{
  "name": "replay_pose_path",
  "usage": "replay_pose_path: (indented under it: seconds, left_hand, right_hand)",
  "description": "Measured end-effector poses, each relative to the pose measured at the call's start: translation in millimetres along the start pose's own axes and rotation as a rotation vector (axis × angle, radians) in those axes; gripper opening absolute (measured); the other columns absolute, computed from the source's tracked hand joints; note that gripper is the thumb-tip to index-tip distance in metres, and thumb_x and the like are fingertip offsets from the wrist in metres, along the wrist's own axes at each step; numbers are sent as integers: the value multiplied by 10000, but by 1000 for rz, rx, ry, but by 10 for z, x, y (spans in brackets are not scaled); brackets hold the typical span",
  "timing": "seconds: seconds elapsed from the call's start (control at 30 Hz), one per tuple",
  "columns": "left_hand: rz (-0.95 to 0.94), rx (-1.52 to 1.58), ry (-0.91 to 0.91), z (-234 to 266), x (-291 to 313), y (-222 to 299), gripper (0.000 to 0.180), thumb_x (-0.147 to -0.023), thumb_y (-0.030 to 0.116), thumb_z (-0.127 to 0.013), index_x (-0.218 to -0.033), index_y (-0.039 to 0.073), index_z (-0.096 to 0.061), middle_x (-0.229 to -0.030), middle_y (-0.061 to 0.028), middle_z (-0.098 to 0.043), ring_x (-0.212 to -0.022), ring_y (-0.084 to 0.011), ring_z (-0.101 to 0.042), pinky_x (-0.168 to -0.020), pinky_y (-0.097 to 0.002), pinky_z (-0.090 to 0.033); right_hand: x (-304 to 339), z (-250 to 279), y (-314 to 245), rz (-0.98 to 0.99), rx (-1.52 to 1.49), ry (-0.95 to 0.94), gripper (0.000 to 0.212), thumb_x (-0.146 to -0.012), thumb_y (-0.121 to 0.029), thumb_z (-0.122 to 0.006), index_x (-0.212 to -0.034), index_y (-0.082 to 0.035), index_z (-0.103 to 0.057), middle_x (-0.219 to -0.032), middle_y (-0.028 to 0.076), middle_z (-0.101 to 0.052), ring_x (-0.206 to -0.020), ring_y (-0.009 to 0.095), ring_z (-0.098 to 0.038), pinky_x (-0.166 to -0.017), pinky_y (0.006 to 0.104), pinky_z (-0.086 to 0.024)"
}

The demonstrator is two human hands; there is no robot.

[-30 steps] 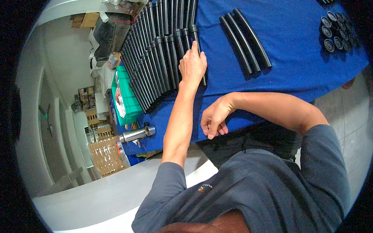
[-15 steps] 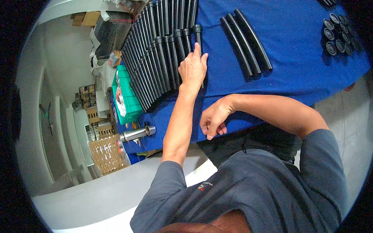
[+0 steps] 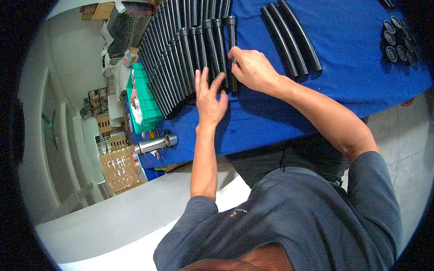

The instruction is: Assembling plastic tubes by attaching black plastic caps to the ends.

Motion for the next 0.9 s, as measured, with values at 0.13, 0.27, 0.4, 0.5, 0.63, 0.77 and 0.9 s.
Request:
replay_pose_path:
  seconds: [0.13, 0.27, 0.4, 0.5, 0.63, 0.77, 0.9]
  left_hand:
    - [0, -52, -119, -100, 89, 8, 629, -733, 25, -664, -1336, 191, -592, -1497, -235, -378, -1443, -443, -251, -1176, -521, -262]
    - [-78, -67, -100, -152, 43, -51, 670, -758, -20, -638, -1380, 212, -550, -1485, -235, -394, -1418, -443, -304, -1162, -543, -279]
    - [-110, -85, -80, -181, 10, -88, 705, -775, -65, -598, -1413, 224, -514, -1481, -238, -401, -1395, -437, -353, -1148, -547, -301]
    - [-128, -97, -72, -216, 16, -107, 703, -784, -87, -576, -1412, 221, -516, -1488, -241, -394, -1398, -431, -354, -1147, -541, -306]
    - [-127, -126, -94, -245, 16, -126, 687, -788, -112, -535, -1398, 204, -537, -1505, -255, -365, -1417, -411, -337, -1156, -534, -292]
    - [-127, -93, -55, -143, 25, -211, 593, -784, -109, -526, -1309, 149, -622, -1511, -252, -365, -1402, -402, -372, -1144, -508, -327]
    - [-157, -108, -65, -78, 7, -215, 519, -806, -100, -514, -1259, 116, -650, -1493, -252, -390, -1374, -394, -409, -1137, -442, -365]
  right_hand:
    - [92, -133, 82, -89, 241, -130, 414, -838, -104, -631, -1233, -1, -560, -950, 227, -625, -847, 402, -648, -776, 471, -525]
    - [186, -246, 20, -123, 237, -253, 464, -835, -130, -663, -1274, -17, -565, -1040, 213, -604, -909, 404, -642, -799, 478, -530]
    - [210, -260, -99, -44, 379, -296, 493, -833, -187, -695, -1285, -31, -575, -1101, 196, -589, -1085, 373, -586, -930, 488, -467]
    - [227, -248, -123, 111, 569, -189, 499, -833, -222, -690, -1285, -42, -581, -1145, 196, -594, -1185, 355, -531, -1020, 496, -394]
    - [264, -359, -59, 265, 651, -147, 540, -854, -234, -653, -1345, -45, -531, -1229, 212, -576, -1232, 358, -503, -1071, 511, -344]
    - [286, -474, -21, 267, 686, -271, 581, -887, -258, -625, -1400, -34, -472, -1352, 191, -536, -1330, 355, -445, -1132, 553, -280]
    - [283, -522, -5, 271, 694, -314, 602, -897, -285, -625, -1410, -19, -458, -1394, 181, -514, -1360, 351, -420, -1146, 569, -256]
Point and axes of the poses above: each hand's wrist, its own x-axis away from the middle knuckle, its own z-axis out of the back of the hand, y = z × x, the point moved 9 cm from there along -x, towards the middle knuckle
